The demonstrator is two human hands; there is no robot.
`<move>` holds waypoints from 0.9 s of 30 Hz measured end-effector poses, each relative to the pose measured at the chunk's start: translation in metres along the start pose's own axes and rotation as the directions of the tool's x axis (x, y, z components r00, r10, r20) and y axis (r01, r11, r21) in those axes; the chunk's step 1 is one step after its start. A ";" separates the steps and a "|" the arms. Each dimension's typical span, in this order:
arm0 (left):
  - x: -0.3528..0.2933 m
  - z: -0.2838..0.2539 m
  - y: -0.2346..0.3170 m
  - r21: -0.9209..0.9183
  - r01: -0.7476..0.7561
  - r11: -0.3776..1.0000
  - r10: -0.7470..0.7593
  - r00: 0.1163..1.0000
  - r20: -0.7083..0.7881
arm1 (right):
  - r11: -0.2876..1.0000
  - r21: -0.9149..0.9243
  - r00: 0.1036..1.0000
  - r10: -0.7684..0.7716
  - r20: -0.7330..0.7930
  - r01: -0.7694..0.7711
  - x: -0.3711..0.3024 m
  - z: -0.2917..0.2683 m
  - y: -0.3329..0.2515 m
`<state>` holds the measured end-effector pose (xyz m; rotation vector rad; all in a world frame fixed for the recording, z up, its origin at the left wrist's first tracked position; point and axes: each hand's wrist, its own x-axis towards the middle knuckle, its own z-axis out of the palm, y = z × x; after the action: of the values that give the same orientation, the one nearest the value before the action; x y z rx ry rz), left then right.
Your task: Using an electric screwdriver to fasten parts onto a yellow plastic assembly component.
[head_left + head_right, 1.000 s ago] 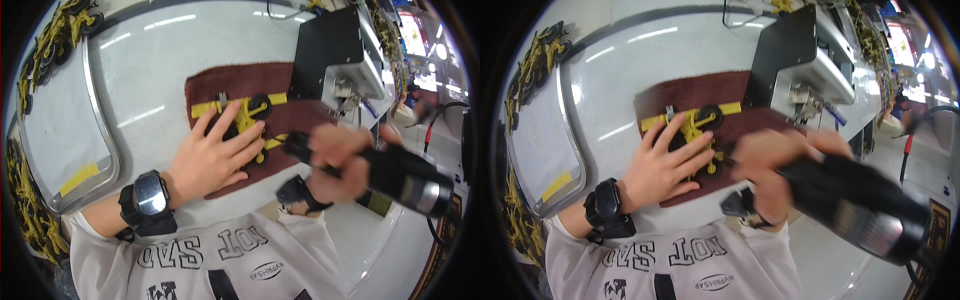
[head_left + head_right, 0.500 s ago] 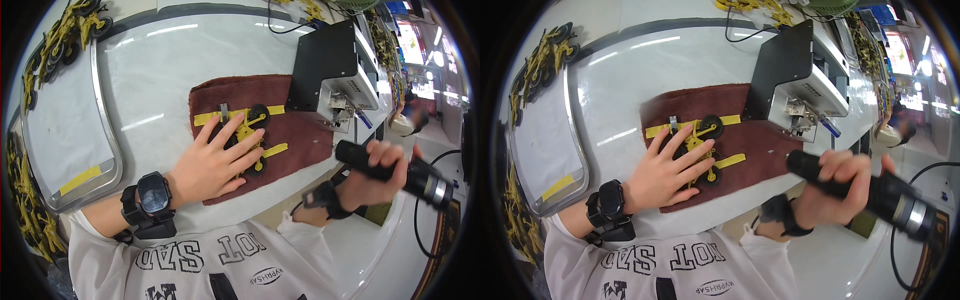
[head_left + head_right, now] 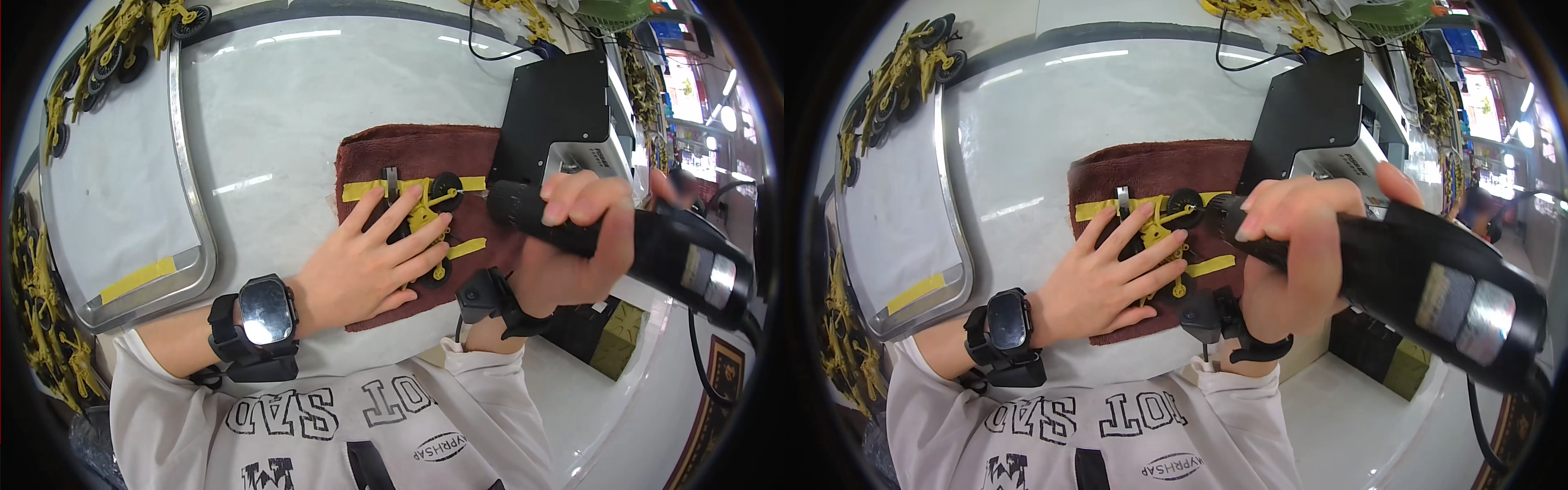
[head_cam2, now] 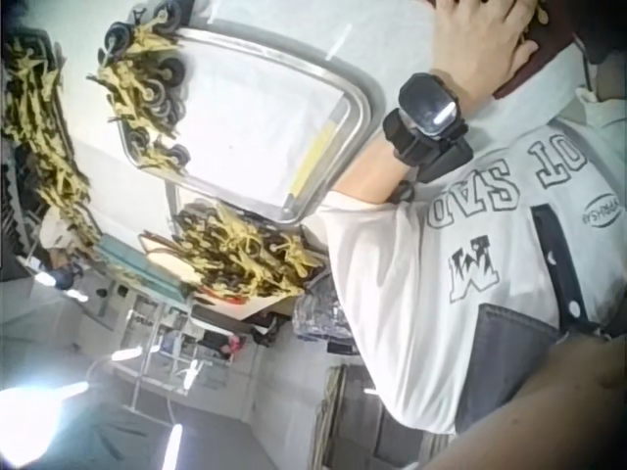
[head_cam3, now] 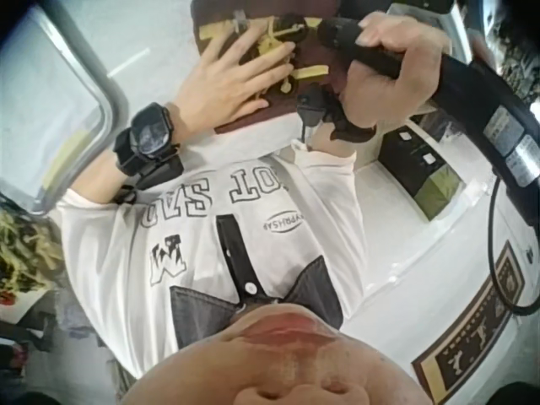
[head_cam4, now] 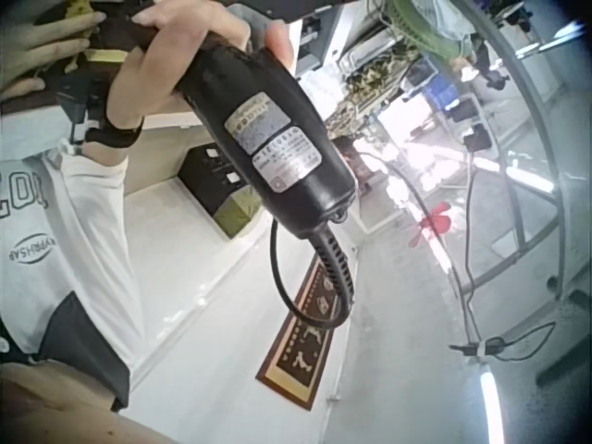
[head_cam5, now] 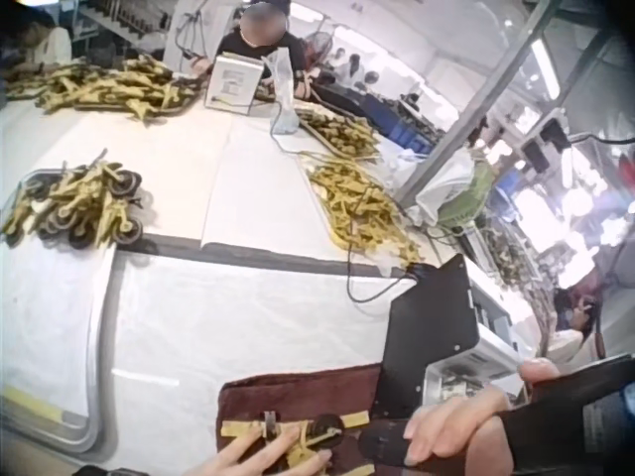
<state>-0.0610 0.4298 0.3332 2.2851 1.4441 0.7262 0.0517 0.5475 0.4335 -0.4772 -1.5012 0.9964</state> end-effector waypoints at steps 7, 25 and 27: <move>0.001 -0.001 -0.001 -0.022 0.012 1.000 -0.012 0.999 0.030 | 0.991 0.060 0.992 0.119 -0.045 -0.116 -0.002 0.002 0.014; 0.002 -0.009 -0.006 -0.011 0.055 0.998 -0.055 0.998 0.005 | 0.995 -0.087 0.996 0.045 0.076 -0.038 -0.008 -0.023 0.025; 0.001 -0.003 -0.009 -0.027 -0.029 0.999 0.027 0.996 -0.085 | 0.975 -0.177 0.974 0.099 -0.204 -0.136 -0.017 -0.011 0.005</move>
<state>-0.0693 0.4343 0.3313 2.2828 1.4320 0.8554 0.0647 0.5408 0.4188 -0.7858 -1.4101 0.8741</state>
